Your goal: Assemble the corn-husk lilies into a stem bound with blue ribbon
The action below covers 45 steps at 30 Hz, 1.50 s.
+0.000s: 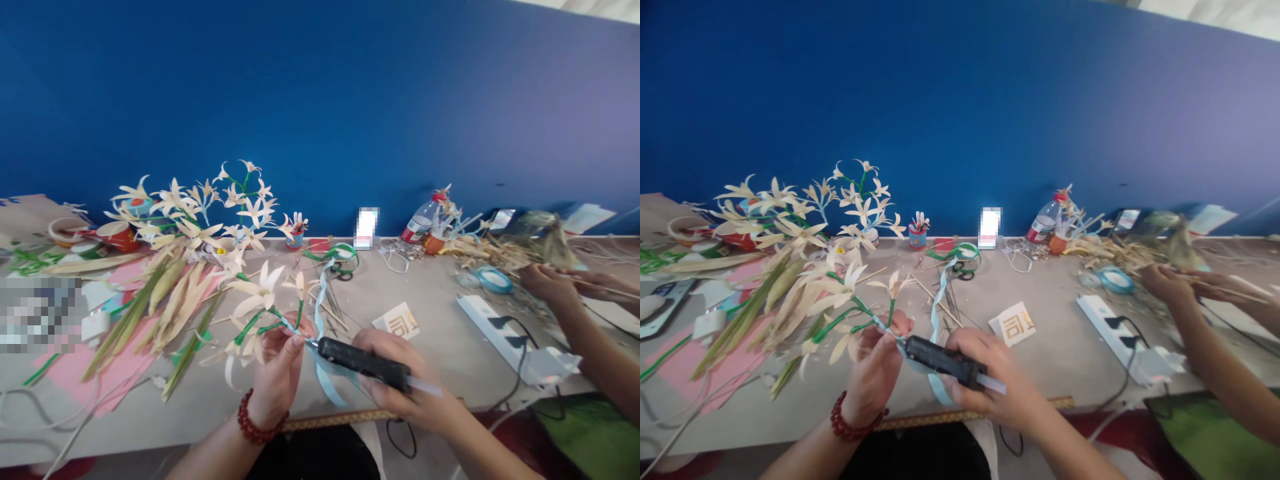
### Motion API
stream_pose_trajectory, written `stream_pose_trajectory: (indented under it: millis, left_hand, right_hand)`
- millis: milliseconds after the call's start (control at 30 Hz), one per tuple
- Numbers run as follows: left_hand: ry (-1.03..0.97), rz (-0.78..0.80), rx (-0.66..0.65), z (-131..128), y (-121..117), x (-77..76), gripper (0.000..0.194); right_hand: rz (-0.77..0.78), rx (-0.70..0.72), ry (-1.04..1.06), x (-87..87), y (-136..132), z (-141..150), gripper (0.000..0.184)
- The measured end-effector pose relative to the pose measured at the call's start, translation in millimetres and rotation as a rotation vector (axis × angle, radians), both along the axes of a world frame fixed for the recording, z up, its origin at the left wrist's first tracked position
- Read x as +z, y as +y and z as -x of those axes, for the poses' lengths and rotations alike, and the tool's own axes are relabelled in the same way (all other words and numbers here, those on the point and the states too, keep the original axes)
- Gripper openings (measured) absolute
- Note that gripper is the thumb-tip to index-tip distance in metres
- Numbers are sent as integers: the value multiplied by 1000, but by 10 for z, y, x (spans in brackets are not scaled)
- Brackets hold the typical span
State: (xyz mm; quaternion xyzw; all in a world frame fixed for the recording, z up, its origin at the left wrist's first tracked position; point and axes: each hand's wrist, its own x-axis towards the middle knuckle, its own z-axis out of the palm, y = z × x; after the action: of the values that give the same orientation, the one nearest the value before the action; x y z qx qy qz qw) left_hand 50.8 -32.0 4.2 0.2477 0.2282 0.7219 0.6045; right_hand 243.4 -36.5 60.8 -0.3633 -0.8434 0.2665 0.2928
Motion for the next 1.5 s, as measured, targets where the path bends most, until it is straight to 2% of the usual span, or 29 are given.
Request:
stream_pose_trajectory:
  millis: [167, 300, 433, 533, 633, 700, 800, 867, 1000, 1133, 1200, 1267, 1333, 1367, 1500]
  left_hand:
    - [-4, 26, 25, 30, -5, -45, 11]
    - [51, -52, 31, 60, 8, -46, 6]
    - [78, -35, 38, 64, 33, -37, 10]
    - [76, -15, 42, 66, 42, -65, 12]
    - [63, 9, 47, 84, 40, -115, 11]
    - [91, 19, 38, 101, 38, -143, 8]
    - [95, -11, 16, 123, 38, -161, 6]
    - [104, -13, 11, 131, 40, -161, 5]
    - [112, -12, 19, 122, 46, -160, 6]
    - [112, 15, 33, 95, 43, -148, 9]
    - [94, 11, 39, 84, 44, -133, 10]
    - [96, 9, 48, 72, 50, -115, 12]
    - [105, 5, 65, 57, 55, -96, 13]
    - [113, 0, 69, 48, 55, -88, 13]
    - [153, -21, 30, 17, 35, -55, 10]
  right_hand:
    - [-25, -14, 7, 32, -4, -12, 7]
    - [23, -81, 79, 15, -33, -147, 5]
    - [155, -211, 255, -117, -60, -359, 15]
    - [114, -319, 296, -287, -21, -525, 23]
    - [-75, -535, 48, -530, 83, -735, 24]
    - [-113, -607, -176, -731, 156, -904, 22]
    - [-102, -668, -456, -1021, 211, -1119, 31]
    - [-112, -692, -560, -1159, 209, -1192, 41]
    - [-136, -653, -604, -1262, 178, -1230, 42]
    - [-123, -541, -616, -1208, 175, -1297, 47]
    - [-163, -513, -599, -1111, 166, -1306, 51]
    - [-231, -561, -539, -947, 120, -1224, 40]
    - [-278, -580, -383, -728, 24, -1010, 26]
    - [-285, -521, -282, -610, -35, -855, 22]
    - [-140, -202, 33, -237, -188, -113, 37]
